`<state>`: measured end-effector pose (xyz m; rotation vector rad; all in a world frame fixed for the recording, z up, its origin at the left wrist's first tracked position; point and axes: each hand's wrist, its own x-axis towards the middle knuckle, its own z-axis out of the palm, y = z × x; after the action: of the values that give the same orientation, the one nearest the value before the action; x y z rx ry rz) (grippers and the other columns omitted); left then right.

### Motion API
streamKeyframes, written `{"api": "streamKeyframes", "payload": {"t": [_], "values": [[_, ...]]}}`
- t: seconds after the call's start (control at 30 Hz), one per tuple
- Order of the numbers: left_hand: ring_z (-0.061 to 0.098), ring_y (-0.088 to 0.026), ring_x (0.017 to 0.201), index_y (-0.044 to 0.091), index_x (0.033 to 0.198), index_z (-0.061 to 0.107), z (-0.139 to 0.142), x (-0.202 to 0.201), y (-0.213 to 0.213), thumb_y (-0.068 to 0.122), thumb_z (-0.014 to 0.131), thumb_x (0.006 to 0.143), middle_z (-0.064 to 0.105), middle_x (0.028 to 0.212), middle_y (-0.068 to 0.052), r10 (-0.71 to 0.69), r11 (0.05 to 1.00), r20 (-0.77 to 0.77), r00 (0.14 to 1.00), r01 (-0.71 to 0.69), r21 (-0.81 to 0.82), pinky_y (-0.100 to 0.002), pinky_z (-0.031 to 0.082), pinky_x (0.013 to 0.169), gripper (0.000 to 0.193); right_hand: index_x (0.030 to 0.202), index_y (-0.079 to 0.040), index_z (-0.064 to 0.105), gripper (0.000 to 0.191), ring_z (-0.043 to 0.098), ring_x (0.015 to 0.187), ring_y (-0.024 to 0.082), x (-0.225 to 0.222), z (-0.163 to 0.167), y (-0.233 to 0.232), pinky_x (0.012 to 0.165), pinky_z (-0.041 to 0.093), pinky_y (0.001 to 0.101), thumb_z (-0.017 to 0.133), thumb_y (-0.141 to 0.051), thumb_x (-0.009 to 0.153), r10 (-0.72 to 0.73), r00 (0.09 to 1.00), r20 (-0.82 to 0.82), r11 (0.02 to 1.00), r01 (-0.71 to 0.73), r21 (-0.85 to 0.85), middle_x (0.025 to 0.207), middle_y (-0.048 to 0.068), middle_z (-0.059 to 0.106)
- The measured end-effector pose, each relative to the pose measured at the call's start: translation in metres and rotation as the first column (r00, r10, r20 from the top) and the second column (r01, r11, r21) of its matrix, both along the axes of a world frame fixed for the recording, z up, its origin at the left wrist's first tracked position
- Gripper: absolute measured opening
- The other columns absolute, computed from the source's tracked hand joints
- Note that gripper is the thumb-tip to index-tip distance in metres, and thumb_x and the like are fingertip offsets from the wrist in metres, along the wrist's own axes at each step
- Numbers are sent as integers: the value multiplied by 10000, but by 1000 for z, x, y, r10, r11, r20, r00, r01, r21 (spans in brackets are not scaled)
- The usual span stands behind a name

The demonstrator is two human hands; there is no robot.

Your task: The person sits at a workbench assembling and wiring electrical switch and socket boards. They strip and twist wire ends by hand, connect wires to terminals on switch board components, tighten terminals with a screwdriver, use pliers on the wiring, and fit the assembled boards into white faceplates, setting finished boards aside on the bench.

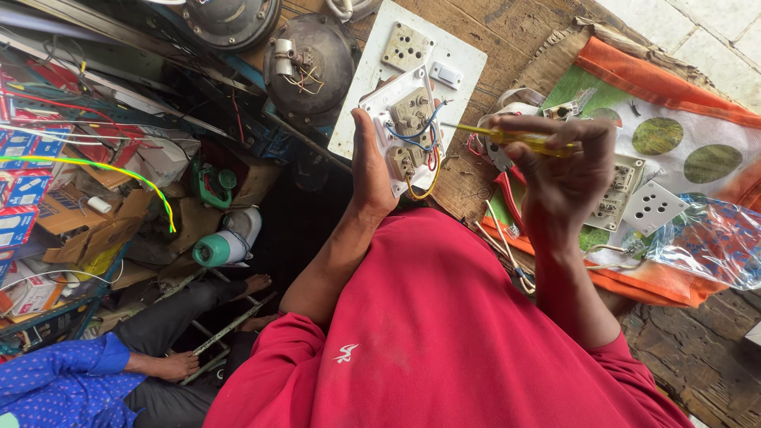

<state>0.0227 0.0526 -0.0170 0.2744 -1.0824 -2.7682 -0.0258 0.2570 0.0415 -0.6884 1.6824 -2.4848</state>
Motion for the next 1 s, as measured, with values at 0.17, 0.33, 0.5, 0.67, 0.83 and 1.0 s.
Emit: {"api": "streamKeyframes", "payload": {"t": [0.17,0.33,0.5,0.67,0.83,1.0], "values": [[692,-245,1088,-6,1567,442,3,2,1,729,329,1055,648,1381,-216,-13,1000,11,1000,13,-20,-390,595,903,903,1126,-76,378,322,708,1204,312,4,-8,0,1066,584,404,658,83,1119,-35,994,-102,991,47,122,1248,271,690],[696,-261,1115,54,1577,366,6,3,1,712,366,1018,624,1408,-198,22,997,-7,1000,-22,-77,-410,600,832,863,1128,-62,384,311,701,1193,306,3,-3,-2,1065,577,401,636,116,1088,-43,990,-138,986,64,152,1250,241,668],[680,-296,1166,46,1591,369,6,2,1,702,378,1054,620,1408,-232,9,998,-31,999,-11,-68,-427,601,946,848,1064,-39,421,278,696,1198,312,3,4,-4,1056,610,404,611,163,1077,-24,977,-210,979,65,193,1174,144,569],[624,-298,1328,-8,1579,388,7,2,1,697,373,1044,584,1473,-185,7,995,-17,1000,-8,-97,-419,575,1023,886,1006,-33,415,294,714,1182,323,2,5,-6,988,627,390,609,179,1064,-27,962,-271,969,92,230,1151,130,554],[625,-292,1331,-28,1570,401,7,3,1,693,366,1048,586,1475,-184,-1,994,-15,1000,0,-110,-411,582,1022,890,984,-31,422,298,723,1155,326,2,4,-5,953,638,382,623,177,1052,-32,953,-300,960,112,255,1139,133,562],[679,-271,1161,-17,1578,413,4,3,0,671,340,1099,626,1401,-251,-12,994,-33,999,8,-107,-388,599,934,842,1019,-26,457,272,733,1163,313,3,1,-5,945,635,360,633,175,1065,-40,949,-311,945,137,296,1137,142,581]]}}
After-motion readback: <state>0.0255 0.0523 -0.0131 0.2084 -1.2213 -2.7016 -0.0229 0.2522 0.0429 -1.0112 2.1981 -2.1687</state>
